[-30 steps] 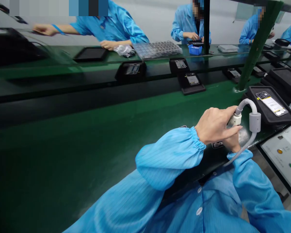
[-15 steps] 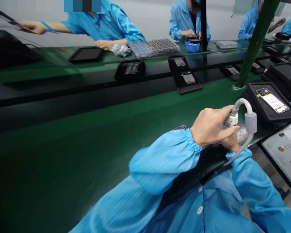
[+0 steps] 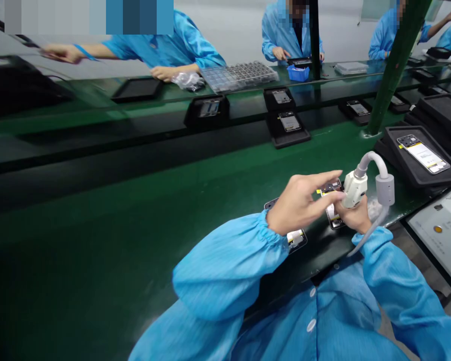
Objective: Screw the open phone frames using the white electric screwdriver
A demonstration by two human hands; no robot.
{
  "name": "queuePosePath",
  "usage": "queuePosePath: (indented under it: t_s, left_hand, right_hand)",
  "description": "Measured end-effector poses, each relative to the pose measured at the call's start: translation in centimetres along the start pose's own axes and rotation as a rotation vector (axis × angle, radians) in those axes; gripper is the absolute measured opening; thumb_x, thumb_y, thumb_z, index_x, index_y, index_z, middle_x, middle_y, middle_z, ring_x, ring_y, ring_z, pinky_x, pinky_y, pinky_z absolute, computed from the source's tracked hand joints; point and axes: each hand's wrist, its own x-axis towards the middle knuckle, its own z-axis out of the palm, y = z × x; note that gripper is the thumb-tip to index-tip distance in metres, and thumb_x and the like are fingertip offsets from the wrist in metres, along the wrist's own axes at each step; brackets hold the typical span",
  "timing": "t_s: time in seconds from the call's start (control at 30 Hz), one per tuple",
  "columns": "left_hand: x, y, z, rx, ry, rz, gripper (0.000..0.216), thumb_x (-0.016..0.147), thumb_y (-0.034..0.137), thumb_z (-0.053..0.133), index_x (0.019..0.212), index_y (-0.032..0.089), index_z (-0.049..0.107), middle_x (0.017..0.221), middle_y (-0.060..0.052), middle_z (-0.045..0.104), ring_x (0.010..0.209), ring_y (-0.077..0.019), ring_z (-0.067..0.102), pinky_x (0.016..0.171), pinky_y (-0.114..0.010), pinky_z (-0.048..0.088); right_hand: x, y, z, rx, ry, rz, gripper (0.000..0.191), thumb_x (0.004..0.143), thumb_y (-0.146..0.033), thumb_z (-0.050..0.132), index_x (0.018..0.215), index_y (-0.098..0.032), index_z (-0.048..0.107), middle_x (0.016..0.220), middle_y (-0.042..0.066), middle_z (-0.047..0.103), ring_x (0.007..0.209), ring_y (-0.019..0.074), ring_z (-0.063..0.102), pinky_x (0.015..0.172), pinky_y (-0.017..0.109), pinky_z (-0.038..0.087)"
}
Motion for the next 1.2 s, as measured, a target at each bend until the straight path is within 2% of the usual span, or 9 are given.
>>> queuePosePath:
  t_s: [0.07,0.17,0.23,0.47,0.73,0.87,0.93,1.03,1.2]
  left_hand:
    - [-1.1,-1.1,0.1,0.043,0.017,-0.143,0.025,0.091,0.027,0.054,0.108,0.014,0.066,0.106,-0.008,0.072,0.096,-0.0207,0.067,0.087,-0.032,0.052]
    - [-2.7,-2.4,1.2,0.186,-0.171,-0.323,0.020,0.088,0.018,0.054,0.101,0.013,0.069,0.103,-0.009,0.072,0.095,-0.0227,0.066,0.089,-0.035,0.050]
    - [-3.4,-3.0,2.5,0.223,-0.276,-0.362,0.019,0.086,0.016,0.056,0.100,0.012,0.069,0.101,-0.010,0.071,0.094,-0.0238,0.065,0.088,-0.036,0.050]
    - [-3.2,-4.0,7.3,0.219,-0.441,-0.344,0.024,0.086,0.031,0.061,0.103,0.015,0.068,0.098,-0.008,0.069,0.091,-0.0227,0.064,0.078,-0.030,0.051]
    - [-1.9,-5.5,8.3,0.302,-0.623,-0.262,0.017,0.088,0.016,0.048,0.091,0.016,0.065,0.100,-0.009,0.065,0.092,-0.0222,0.063,0.078,-0.030,0.051]
    - [-2.3,-5.5,8.4,0.364,-0.646,-0.224,0.019,0.088,0.012,0.043,0.100,0.014,0.059,0.106,-0.012,0.061,0.097,-0.0258,0.060,0.080,-0.036,0.050]
    - [-2.7,-5.6,8.6,0.365,-0.638,-0.208,0.017,0.091,0.016,0.041,0.101,0.015,0.056,0.106,-0.011,0.060,0.100,-0.0252,0.058,0.082,-0.036,0.049]
    - [-3.1,-6.0,8.7,0.342,-0.581,-0.228,0.016,0.095,0.023,0.038,0.099,0.017,0.053,0.103,-0.008,0.058,0.096,-0.0219,0.058,0.082,-0.034,0.048]
    - [-3.7,-6.3,7.8,0.279,-0.426,-0.290,0.014,0.096,0.024,0.035,0.094,0.020,0.049,0.093,-0.005,0.055,0.082,-0.0202,0.057,0.074,-0.034,0.047]
  right_hand:
    - [-0.1,-0.3,0.2,0.042,0.042,0.027,0.023,0.079,-0.039,0.067,0.080,-0.020,0.055,0.055,-0.001,0.058,0.047,0.0175,0.056,0.047,0.031,0.050]
    - [0.2,-1.3,0.1,0.118,0.095,0.059,0.024,0.075,-0.032,0.068,0.091,-0.019,0.056,0.050,-0.004,0.057,0.043,0.0168,0.055,0.050,0.031,0.051]
    - [0.5,-2.3,-0.1,0.152,0.129,0.050,0.028,0.074,-0.030,0.068,0.096,-0.018,0.056,0.050,-0.005,0.057,0.043,0.0161,0.055,0.053,0.031,0.052]
    - [0.6,-4.1,-1.4,0.294,0.099,-0.011,0.030,0.081,-0.029,0.067,0.105,-0.016,0.054,0.052,-0.007,0.057,0.045,0.0138,0.056,0.050,0.027,0.048]
    - [1.3,-2.3,-3.5,0.257,0.250,-0.011,0.031,0.079,-0.028,0.069,0.104,-0.016,0.057,0.052,-0.006,0.058,0.042,0.0132,0.053,0.047,0.025,0.047]
    - [2.0,0.1,-4.9,0.095,0.248,-0.002,0.021,0.081,-0.034,0.066,0.092,-0.018,0.062,0.065,-0.001,0.065,0.064,0.0180,0.065,0.067,0.033,0.055]
    - [2.4,1.3,-5.6,-0.017,0.195,-0.024,0.021,0.083,-0.038,0.062,0.092,-0.019,0.064,0.082,0.004,0.069,0.082,0.0207,0.067,0.081,0.038,0.055]
    - [3.1,3.3,-6.7,-0.237,0.150,-0.189,0.027,0.083,-0.039,0.064,0.101,-0.019,0.066,0.107,0.010,0.067,0.099,0.0236,0.064,0.092,0.041,0.053]
    - [4.0,7.5,-8.7,-0.721,-0.106,-0.453,0.028,0.092,-0.033,0.055,0.110,-0.014,0.065,0.116,0.016,0.064,0.109,0.0250,0.061,0.097,0.039,0.053]
